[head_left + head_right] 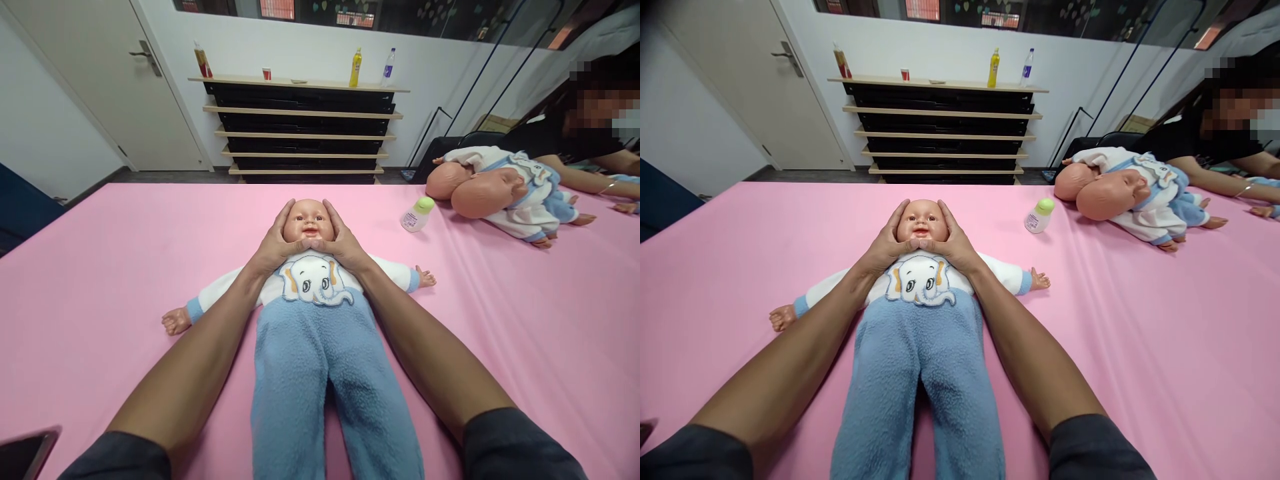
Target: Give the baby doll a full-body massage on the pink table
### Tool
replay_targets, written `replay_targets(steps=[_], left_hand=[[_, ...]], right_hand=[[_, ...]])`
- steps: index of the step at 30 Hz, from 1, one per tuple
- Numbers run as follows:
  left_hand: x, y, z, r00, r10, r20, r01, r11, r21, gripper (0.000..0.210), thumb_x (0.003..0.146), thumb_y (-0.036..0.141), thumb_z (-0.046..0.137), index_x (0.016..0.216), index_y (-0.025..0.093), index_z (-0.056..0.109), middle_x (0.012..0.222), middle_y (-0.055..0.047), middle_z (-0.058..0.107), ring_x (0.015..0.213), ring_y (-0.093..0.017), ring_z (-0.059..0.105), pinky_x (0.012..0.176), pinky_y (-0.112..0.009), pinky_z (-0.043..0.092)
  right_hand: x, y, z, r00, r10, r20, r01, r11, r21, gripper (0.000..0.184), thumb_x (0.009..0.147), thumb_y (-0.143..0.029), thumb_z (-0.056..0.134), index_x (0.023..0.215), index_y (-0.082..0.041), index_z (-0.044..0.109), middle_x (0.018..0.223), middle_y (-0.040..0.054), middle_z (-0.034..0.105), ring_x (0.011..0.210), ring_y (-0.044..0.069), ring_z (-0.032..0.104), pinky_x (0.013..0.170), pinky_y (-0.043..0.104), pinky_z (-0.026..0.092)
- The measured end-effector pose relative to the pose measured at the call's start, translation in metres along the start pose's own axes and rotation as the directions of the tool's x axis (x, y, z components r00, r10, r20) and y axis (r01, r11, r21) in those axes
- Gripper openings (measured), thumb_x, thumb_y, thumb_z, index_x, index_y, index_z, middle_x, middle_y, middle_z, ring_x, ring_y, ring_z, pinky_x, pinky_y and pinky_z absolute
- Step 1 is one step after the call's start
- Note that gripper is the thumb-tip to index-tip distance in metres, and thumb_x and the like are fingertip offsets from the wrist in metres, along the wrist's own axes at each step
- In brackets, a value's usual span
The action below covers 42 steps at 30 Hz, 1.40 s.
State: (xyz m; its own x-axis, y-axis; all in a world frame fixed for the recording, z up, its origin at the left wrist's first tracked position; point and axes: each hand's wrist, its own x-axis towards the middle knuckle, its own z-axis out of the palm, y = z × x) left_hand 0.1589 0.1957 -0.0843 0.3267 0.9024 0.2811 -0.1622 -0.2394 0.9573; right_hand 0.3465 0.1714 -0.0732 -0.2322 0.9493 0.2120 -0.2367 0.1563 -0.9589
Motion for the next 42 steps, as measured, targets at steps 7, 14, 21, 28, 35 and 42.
replay_targets(steps=[7,14,21,28,35,42], left_hand=[[-0.001,0.003,0.001,0.999,-0.021,0.045,0.027,0.991,-0.13,0.107,0.068,0.04,0.084,0.155,0.034,0.022,0.157,-0.01,0.033,0.141,-0.036,0.04,0.117,-0.054,0.033],[0.002,0.0,0.001,0.998,-0.036,0.054,0.05,0.954,-0.295,0.085,0.082,0.049,0.068,0.154,0.034,0.026,0.157,-0.01,0.035,0.14,-0.032,0.042,0.117,-0.054,0.034],[-0.003,0.003,0.0,0.997,-0.055,0.058,0.064,0.986,-0.157,0.112,0.063,0.033,0.087,0.155,0.037,0.022,0.159,-0.01,0.03,0.139,-0.037,0.042,0.115,-0.055,0.037],[-0.002,0.003,-0.003,0.994,-0.046,0.096,0.069,0.963,-0.26,0.104,0.069,0.031,0.082,0.155,0.035,0.022,0.158,-0.009,0.034,0.141,-0.033,0.04,0.118,-0.052,0.033],[0.0,0.004,-0.005,0.995,-0.055,0.078,0.077,0.945,-0.319,0.091,0.077,0.042,0.074,0.154,0.031,0.028,0.156,-0.012,0.035,0.14,-0.033,0.041,0.118,-0.053,0.033],[-0.003,0.001,-0.001,0.999,-0.002,0.039,0.005,0.997,-0.075,0.114,0.06,0.034,0.088,0.155,0.033,0.025,0.158,-0.01,0.032,0.141,-0.038,0.038,0.115,-0.055,0.036]], right_hand=[[0.002,0.002,-0.002,0.998,0.019,0.058,-0.028,0.985,0.17,0.114,0.063,-0.039,0.089,0.155,-0.035,0.021,0.157,0.0024,0.033,0.141,0.028,0.041,0.118,0.048,0.035],[0.006,0.004,-0.006,0.998,0.038,0.042,-0.048,0.959,0.28,0.091,0.073,-0.048,0.08,0.15,-0.035,0.034,0.152,0.0013,0.042,0.141,0.025,0.04,0.119,0.049,0.035],[-0.003,-0.003,0.003,0.999,0.04,0.002,-0.04,0.996,0.084,0.121,0.056,-0.037,0.092,0.155,-0.036,0.022,0.157,0.0003,0.034,0.143,0.031,0.036,0.119,0.049,0.034],[0.003,0.002,-0.004,0.999,0.012,0.053,-0.024,0.972,0.235,0.112,0.059,-0.035,0.09,0.153,-0.034,0.029,0.155,0.0024,0.037,0.142,0.029,0.038,0.118,0.049,0.035],[0.004,0.001,-0.006,0.999,0.035,0.026,-0.041,0.961,0.272,0.088,0.072,-0.047,0.08,0.148,-0.033,0.038,0.152,0.0024,0.041,0.142,0.026,0.039,0.119,0.05,0.035],[-0.002,0.0,0.0,1.0,-0.015,-0.016,0.016,0.998,0.055,0.114,0.058,-0.034,0.091,0.153,-0.034,0.029,0.157,0.0005,0.033,0.145,0.029,0.032,0.121,0.048,0.03]])
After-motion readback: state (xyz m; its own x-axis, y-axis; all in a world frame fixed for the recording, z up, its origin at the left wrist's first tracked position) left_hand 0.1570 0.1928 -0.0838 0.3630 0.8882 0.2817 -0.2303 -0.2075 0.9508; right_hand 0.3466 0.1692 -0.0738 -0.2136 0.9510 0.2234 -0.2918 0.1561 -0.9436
